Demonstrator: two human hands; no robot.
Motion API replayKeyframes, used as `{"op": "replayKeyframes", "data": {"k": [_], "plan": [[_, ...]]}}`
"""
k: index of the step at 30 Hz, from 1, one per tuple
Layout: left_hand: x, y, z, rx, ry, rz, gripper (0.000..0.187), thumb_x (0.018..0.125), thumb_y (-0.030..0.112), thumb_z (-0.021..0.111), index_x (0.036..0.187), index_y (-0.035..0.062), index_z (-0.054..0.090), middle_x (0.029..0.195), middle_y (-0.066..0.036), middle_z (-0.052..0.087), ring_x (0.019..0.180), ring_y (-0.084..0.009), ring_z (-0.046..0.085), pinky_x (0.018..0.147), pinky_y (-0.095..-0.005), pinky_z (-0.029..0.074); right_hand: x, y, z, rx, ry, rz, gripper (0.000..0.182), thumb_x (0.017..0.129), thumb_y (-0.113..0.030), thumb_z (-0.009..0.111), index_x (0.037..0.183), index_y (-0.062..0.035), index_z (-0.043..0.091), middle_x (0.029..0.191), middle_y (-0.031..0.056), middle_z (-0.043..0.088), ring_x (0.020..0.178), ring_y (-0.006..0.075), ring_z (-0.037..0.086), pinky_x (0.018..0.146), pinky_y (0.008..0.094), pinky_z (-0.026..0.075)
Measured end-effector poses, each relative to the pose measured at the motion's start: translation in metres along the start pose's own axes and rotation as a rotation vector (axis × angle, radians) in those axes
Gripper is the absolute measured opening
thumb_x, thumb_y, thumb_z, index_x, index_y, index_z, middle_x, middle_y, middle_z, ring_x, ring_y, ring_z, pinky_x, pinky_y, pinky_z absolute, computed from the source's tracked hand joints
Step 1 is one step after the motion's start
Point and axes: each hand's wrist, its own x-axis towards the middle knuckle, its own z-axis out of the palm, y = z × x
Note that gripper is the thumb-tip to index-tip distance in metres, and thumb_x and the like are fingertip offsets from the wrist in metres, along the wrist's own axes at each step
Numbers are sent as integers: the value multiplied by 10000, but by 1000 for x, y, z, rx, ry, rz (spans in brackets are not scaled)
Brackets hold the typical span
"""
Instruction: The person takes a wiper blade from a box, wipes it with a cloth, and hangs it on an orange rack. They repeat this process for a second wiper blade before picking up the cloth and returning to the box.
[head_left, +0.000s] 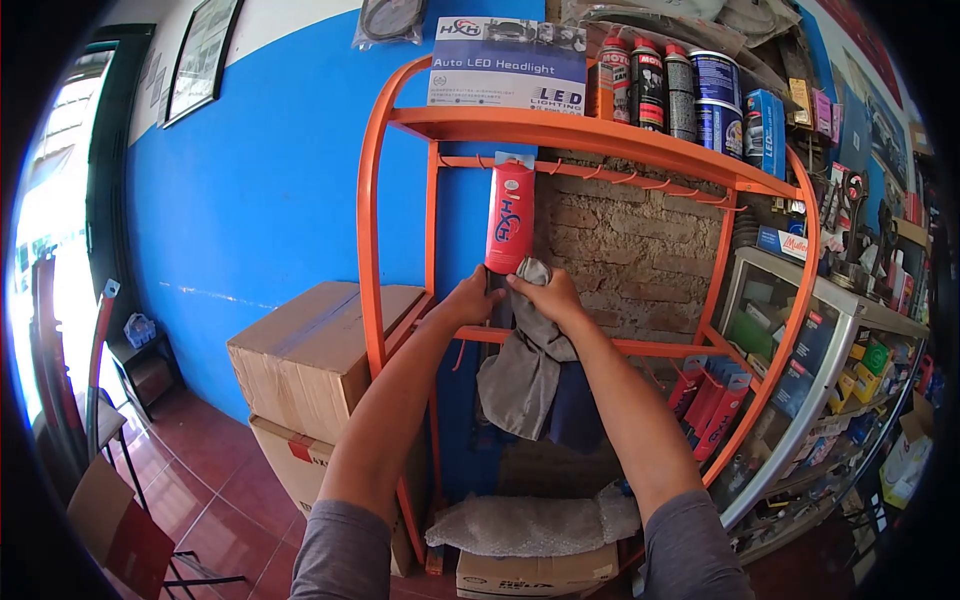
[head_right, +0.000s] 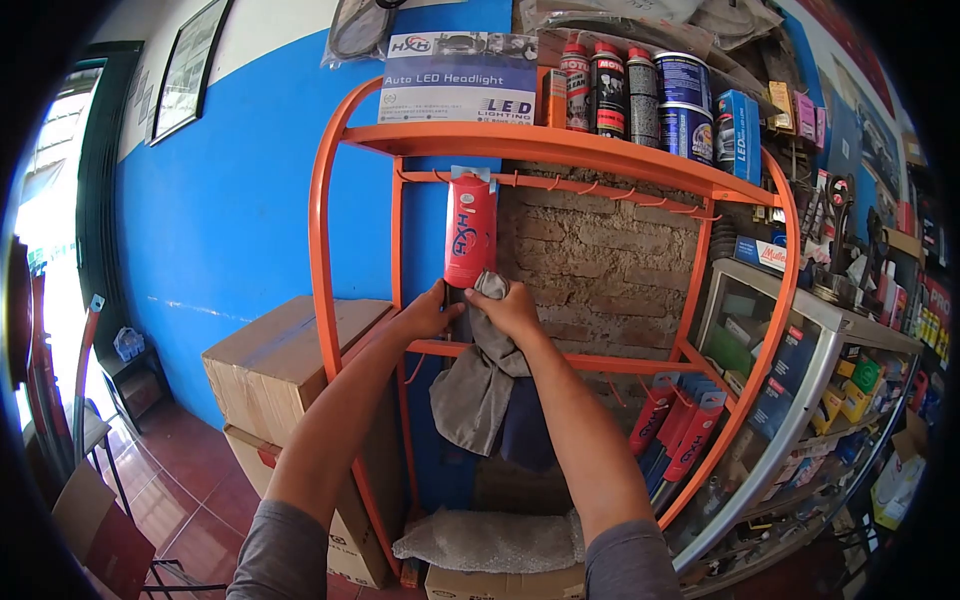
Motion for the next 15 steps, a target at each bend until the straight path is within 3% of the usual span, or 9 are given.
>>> {"op": "replayKeyframes", "data": {"k": [1,3,4,6,9,13,15], "plan": [[6,-16,9,2,-3,0,436,988,235,661,1236,-33,424,953,-158,669,718,-205,698,644,-370,557,1,0,1,2,1,2,410,775,-356,855,987,-20,754,896,103,760,832,174,721,754,342,547],[19,-45,24,180,200,255,450,986,260,661,1229,-33,421,946,-182,666,739,-228,700,653,-385,553,3,-1,2,-48,-12,73,421,767,-366,858,980,-17,757,895,107,762,839,181,727,752,342,547],[13,-29,17,183,199,257,450,986,260,661,1229,-33,421,946,-182,666,739,-228,700,653,-385,553,4,1,2,-45,-10,72,421,767,-366,858,980,-17,757,895,107,762,839,181,727,752,342,547],[-5,2,0,11,-12,-34,516,962,320,659,1192,-83,434,1111,-343,631,1110,-477,617,888,-515,484,4,7,4,44,3,-20,397,784,-346,850,984,-16,756,898,97,762,835,169,719,755,341,545],[-21,6,-3,-29,31,67,496,967,308,654,1172,-84,431,1057,-347,642,1062,-496,625,855,-529,486,-7,-1,-3,104,-63,-108,360,804,-321,841,982,-20,755,895,83,760,828,153,707,759,335,541],[-27,21,-17,-121,-38,-67,468,972,287,650,1154,-81,425,989,-340,653,916,-493,669,771,-529,507,-7,-2,4,163,-28,-173,337,819,-307,833,977,-21,752,889,71,756,822,139,695,763,329,537],[-18,10,-14,32,97,115,401,1002,252,638,1196,-26,423,925,-193,673,671,-235,699,599,-399,541,-3,-5,6,217,-6,-152,342,818,-315,835,972,-22,750,879,68,753,817,138,694,761,325,536]]}}
